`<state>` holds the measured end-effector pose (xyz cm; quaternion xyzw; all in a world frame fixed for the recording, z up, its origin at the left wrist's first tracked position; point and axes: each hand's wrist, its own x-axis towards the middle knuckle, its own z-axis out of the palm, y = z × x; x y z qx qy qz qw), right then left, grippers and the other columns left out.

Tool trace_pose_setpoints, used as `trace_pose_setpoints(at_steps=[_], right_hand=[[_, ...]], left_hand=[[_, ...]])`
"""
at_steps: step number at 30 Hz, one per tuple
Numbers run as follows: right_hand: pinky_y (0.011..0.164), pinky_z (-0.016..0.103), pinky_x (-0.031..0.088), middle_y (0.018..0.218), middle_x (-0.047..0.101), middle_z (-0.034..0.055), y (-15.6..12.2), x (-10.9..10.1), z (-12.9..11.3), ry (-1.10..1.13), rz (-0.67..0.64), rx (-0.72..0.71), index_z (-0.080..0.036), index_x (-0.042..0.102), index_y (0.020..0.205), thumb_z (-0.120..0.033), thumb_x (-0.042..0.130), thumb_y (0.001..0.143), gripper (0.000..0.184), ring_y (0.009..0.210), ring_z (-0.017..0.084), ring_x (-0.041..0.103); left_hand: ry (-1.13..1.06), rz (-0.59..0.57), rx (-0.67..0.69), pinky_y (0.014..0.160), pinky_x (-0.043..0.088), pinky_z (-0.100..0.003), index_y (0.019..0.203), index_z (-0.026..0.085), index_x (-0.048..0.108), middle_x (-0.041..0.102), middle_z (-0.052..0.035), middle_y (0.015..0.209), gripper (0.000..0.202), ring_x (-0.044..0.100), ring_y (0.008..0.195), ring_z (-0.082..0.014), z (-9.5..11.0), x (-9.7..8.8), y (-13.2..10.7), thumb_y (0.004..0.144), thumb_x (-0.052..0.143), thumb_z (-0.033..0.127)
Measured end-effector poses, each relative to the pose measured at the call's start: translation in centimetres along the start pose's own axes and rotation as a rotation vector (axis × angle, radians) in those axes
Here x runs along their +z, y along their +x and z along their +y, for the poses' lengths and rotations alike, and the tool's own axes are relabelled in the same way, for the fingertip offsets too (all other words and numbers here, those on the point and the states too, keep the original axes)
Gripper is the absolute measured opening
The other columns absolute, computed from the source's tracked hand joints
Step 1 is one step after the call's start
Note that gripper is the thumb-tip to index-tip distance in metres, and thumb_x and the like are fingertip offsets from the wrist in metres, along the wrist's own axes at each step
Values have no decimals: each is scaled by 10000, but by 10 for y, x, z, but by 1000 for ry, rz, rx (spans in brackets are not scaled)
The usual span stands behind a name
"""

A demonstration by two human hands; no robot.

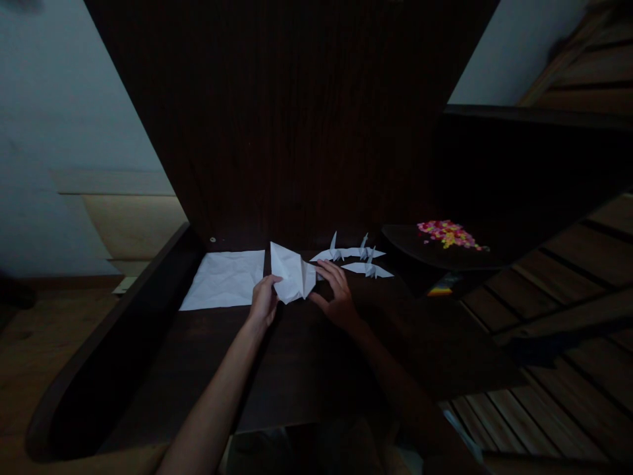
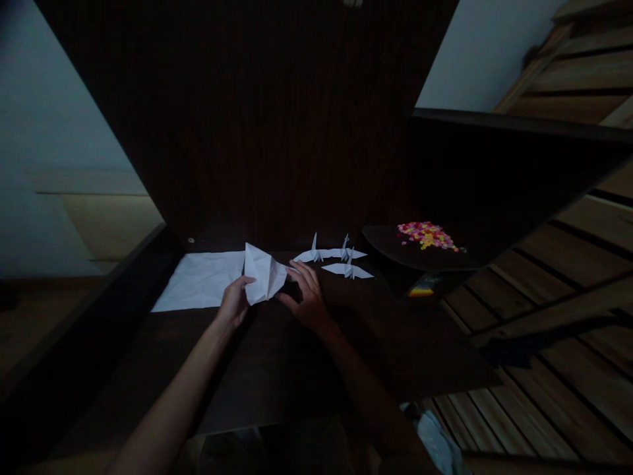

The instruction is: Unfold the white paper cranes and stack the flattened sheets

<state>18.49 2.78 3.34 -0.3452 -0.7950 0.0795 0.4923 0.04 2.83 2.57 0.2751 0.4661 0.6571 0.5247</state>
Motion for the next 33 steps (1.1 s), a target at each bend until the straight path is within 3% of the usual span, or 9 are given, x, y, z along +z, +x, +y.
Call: trace_pose_setpoints(at_steps=[3,6,9,12,16,22,24,29,33], right_hand=[[1004,464,391,1253,579,108,-1,2,5,4,64,20,-221,590,1151,-203,559,814,339,1203,250,497],[913,381,441,1065,653,86,-1,2,4,42,120,123,-202,639,971,-238,493,869,182,1012,214,593],[745,300,459,797,627,35,0,2,2,98,184,299,-186,598,794,-314,450,899,223,775,175,590],[571,247,391,590,460,-27,1,1,3,162,234,425,-198,457,627,-397,425,904,342,581,128,466],[502,228,326,547,352,-49,1,1,6,201,266,480,-206,376,593,-443,432,893,387,531,108,385],[478,228,435,625,505,-14,-1,4,5,264,277,503,-184,527,665,-416,509,859,302,527,120,538],[437,223,453,643,518,-5,-1,5,4,257,301,502,-184,548,673,-412,526,846,288,513,120,549],[403,210,473,632,508,-11,-1,7,1,254,286,494,-183,567,676,-397,538,836,268,496,114,545],[423,212,467,635,503,-13,-2,9,0,292,239,510,-184,554,683,-399,513,854,278,501,117,561]], left_hand=[[-34,-8,-123,529,507,-245,671,144,559,621,-7,640,133,609,596,-138,3,2,-4,591,630,222],[-52,-70,-125,569,538,-268,633,149,533,596,8,640,128,612,586,-128,8,5,-8,602,633,224],[-68,-137,-79,627,566,-319,624,155,504,569,32,611,173,637,571,-140,12,8,-13,605,656,236],[-69,-177,-34,624,569,-314,620,163,477,543,50,571,231,659,583,-159,14,11,-16,597,697,229],[-45,-185,-7,603,569,-305,651,162,494,559,35,613,239,666,589,-164,13,12,-17,631,709,266],[-49,-132,16,617,573,-352,776,164,504,602,-19,784,355,679,609,-178,13,14,-16,753,608,503],[21,-131,114,606,565,-330,778,174,491,596,-15,816,356,668,613,-158,11,15,-20,763,606,510],[429,-209,496,584,496,-226,717,176,531,542,19,727,270,575,594,-97,3,19,-33,690,739,346],[616,-303,638,629,494,-245,762,179,615,579,-14,778,148,575,649,-117,1,20,-38,737,697,299]])
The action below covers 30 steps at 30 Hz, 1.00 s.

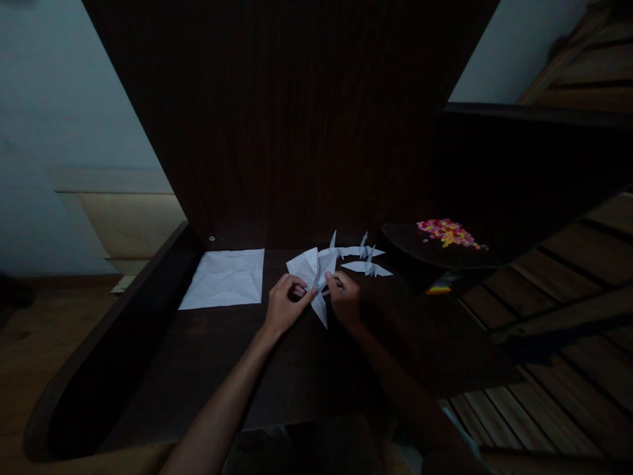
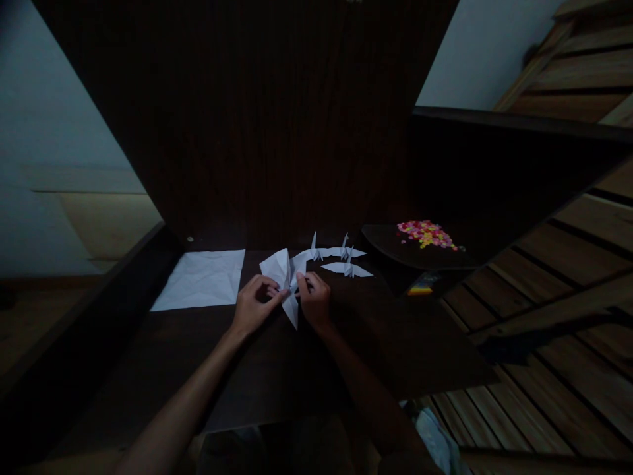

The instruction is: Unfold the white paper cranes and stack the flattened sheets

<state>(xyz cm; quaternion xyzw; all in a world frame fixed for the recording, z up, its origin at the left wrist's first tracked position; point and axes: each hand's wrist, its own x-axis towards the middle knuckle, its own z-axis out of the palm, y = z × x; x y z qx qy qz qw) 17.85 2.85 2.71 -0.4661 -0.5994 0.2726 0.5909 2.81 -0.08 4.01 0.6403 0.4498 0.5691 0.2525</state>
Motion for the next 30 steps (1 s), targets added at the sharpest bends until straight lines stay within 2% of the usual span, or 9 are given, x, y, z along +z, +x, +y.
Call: trace_pose_setpoints(at_steps=[5,14,18,21,24,30], right_hand=[[486,226,445,607,513,-22,0,-1,0,-33,-53,-10,-193,526,673,-402,461,883,303,514,125,582],[564,246,444,562,542,-20,-1,-1,-3,-74,-90,-45,-200,512,674,-375,431,904,301,548,137,574],[561,249,477,650,563,-5,-2,2,0,-1,-125,-27,-190,549,720,-372,495,863,237,582,138,588],[582,254,504,747,601,16,-4,6,3,16,-139,-18,-188,577,825,-343,583,797,158,653,151,613],[595,255,509,776,623,26,-7,10,5,-20,-150,-24,-191,572,891,-321,634,755,198,692,159,621],[566,237,494,682,601,5,-11,13,3,42,-137,49,-194,513,737,-359,613,780,198,612,138,604]], left_hand=[[93,-3,45,638,471,-254,759,192,632,609,-25,762,130,574,682,-139,-3,-2,1,827,593,295],[168,-12,91,674,485,-268,871,202,648,634,-43,825,101,596,721,-152,-6,-1,-1,839,578,267],[191,-10,125,708,481,-282,871,214,662,642,-40,808,113,606,745,-165,-5,-1,-1,846,569,273],[191,32,153,728,480,-285,860,218,672,651,-43,804,107,619,764,-173,-5,-1,-2,840,579,266],[185,53,188,754,484,-292,873,218,674,660,-49,825,106,626,790,-176,-6,0,-4,845,576,246],[206,45,277,755,504,-286,911,210,669,665,-53,835,114,633,792,-170,-9,0,-5,857,570,223]])
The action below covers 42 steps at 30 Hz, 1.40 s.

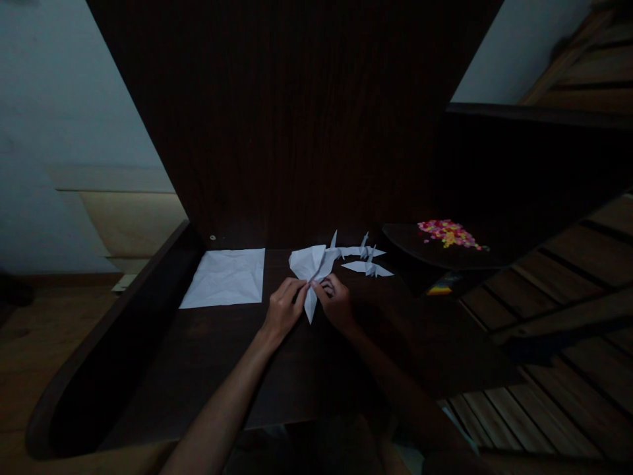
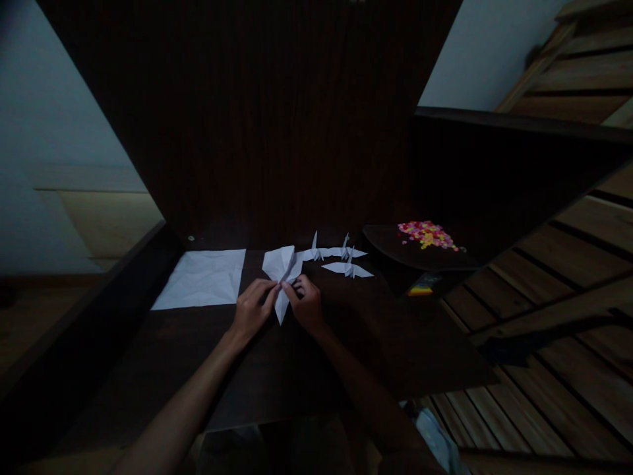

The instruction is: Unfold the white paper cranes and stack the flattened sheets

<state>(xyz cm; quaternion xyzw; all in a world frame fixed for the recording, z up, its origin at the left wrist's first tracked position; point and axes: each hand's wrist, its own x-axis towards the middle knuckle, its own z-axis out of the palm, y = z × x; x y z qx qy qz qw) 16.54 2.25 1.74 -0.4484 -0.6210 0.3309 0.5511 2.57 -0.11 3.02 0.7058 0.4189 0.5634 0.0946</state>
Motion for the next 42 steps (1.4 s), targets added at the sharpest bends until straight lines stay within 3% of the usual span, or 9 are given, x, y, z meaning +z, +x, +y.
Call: trace_pose_setpoints(at_steps=[6,14,20,29,36,39,42], right_hand=[[605,245,502,697,619,1,1,1,3,99,-10,75,-185,536,794,-317,561,777,135,657,151,621],[584,238,499,648,601,-13,1,1,16,-15,27,-6,-175,578,787,-261,490,788,123,615,140,590],[720,325,552,874,717,64,-3,0,14,-146,85,-163,-183,645,971,-296,518,847,210,754,194,681],[710,298,549,829,717,72,-6,-6,-11,-394,17,-514,-179,671,976,-212,473,902,213,738,173,674],[739,320,557,840,707,64,-6,-5,-3,-357,101,-418,-205,654,955,-245,494,894,176,773,181,673],[735,322,569,912,697,73,-5,-4,3,-247,161,-297,-203,613,1007,-274,532,872,173,803,180,675],[665,300,574,894,667,70,-3,-3,5,-128,251,-210,-186,572,1013,-290,575,840,201,754,165,663]], left_hand=[[132,-35,148,743,523,-271,974,182,612,648,-51,850,130,630,806,-151,-2,1,-2,897,508,177],[190,27,116,792,523,-289,962,181,583,617,-59,898,109,614,846,-154,-2,-1,0,900,496,164],[205,82,79,768,531,-287,974,175,590,649,-65,905,123,635,841,-164,-4,-1,0,870,571,239],[254,132,56,709,537,-273,965,162,615,681,-61,826,174,656,752,-161,-7,-2,1,847,603,289],[165,100,-32,795,518,-305,969,171,622,688,-67,892,151,656,822,-172,-5,-3,2,888,507,226],[73,104,-133,818,503,-310,982,185,614,681,-55,925,158,647,858,-170,-5,-3,3,895,488,224],[-83,154,-254,747,506,-281,1011,189,566,651,-39,895,154,637,812,-156,-8,-1,3,882,517,257]])
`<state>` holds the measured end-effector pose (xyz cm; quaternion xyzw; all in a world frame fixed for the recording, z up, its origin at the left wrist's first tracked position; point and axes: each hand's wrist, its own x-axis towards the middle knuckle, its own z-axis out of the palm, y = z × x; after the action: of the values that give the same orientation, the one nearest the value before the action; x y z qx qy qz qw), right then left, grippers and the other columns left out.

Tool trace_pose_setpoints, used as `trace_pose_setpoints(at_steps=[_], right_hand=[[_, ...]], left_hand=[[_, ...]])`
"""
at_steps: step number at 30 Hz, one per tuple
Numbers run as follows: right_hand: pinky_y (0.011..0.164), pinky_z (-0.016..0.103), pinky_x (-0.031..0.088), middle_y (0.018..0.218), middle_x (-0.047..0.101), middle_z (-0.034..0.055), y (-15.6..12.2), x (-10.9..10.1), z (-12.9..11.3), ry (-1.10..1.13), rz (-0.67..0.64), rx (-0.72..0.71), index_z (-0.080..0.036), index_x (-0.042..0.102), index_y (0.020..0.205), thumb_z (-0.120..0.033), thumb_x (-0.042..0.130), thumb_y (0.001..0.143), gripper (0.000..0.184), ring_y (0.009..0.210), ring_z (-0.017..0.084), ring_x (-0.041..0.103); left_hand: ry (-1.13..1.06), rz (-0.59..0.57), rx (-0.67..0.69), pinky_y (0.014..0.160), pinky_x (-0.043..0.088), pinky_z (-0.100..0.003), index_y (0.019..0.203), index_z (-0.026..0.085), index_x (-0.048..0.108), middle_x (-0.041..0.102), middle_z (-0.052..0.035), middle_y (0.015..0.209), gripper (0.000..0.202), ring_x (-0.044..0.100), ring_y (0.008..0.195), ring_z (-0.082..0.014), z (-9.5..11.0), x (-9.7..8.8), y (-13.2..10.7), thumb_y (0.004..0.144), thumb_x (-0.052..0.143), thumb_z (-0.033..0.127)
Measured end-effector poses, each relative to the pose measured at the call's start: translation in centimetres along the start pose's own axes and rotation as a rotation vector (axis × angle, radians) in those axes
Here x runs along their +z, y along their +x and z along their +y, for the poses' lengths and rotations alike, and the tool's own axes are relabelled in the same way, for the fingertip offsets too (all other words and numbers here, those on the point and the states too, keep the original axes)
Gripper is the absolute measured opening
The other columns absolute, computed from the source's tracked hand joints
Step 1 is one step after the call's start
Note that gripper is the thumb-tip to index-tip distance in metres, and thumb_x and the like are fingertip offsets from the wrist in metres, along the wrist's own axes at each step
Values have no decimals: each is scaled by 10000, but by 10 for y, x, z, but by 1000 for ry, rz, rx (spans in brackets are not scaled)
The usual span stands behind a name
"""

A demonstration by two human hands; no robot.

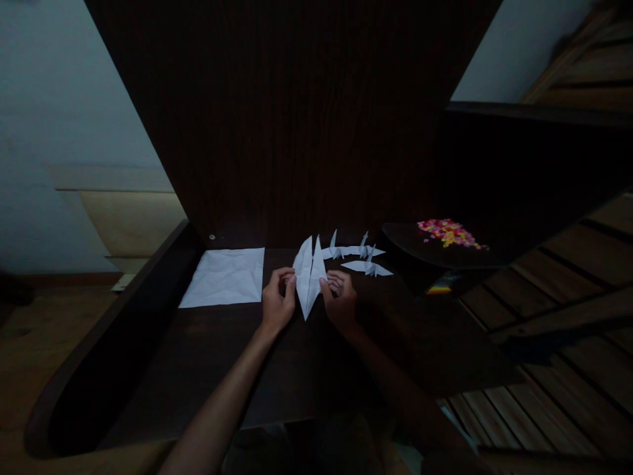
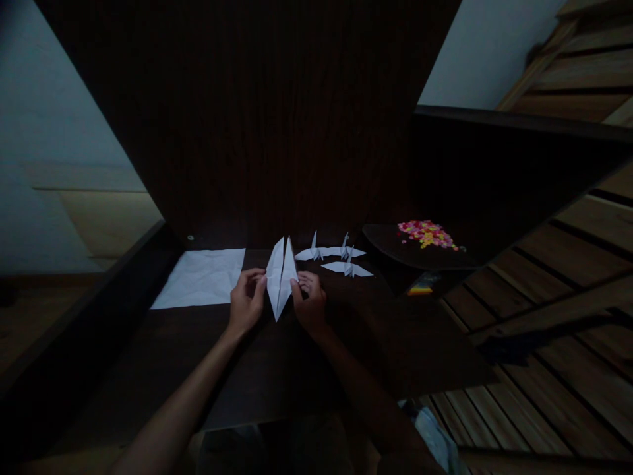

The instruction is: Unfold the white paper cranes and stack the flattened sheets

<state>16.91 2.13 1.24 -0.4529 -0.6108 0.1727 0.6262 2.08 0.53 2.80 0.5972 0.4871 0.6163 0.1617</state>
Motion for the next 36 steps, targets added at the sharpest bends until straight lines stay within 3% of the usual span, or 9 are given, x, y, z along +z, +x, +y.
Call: trace_pose_setpoints(at_steps=[5,10,24,31,36], right_hand=[[611,269,545,914,613,73,4,-2,-8,-80,-92,-97,-184,606,846,-264,577,830,87,777,159,618],[567,251,527,1045,583,101,4,-2,-9,-140,-161,-102,-179,623,918,-280,637,773,177,786,159,604],[576,259,524,944,567,77,1,-1,-9,-224,-55,-138,-170,610,758,-201,547,812,88,651,116,572],[617,290,571,973,558,83,0,-1,-12,-184,4,-153,-188,610,785,-187,536,815,80,782,161,606],[676,302,578,941,611,85,-3,-1,-11,-170,-43,-176,-189,611,855,-201,511,846,101,851,177,622]], left_hand=[[-65,-36,-55,701,483,-256,911,195,552,603,-11,808,100,606,756,-143,-2,1,-2,882,509,281],[2,-71,50,756,489,-285,879,197,580,638,-29,827,111,623,803,-162,4,-1,-3,892,476,231],[145,-124,344,776,505,-291,939,182,583,644,-49,874,155,617,842,-154,7,2,-7,900,444,125],[235,-3,238,759,528,-307,968,171,594,671,-70,896,124,651,819,-172,6,3,-6,874,527,216],[299,41,148,736,534,-310,985,177,593,685,-64,874,272,663,779,-182,1,3,-6,786,660,350]])
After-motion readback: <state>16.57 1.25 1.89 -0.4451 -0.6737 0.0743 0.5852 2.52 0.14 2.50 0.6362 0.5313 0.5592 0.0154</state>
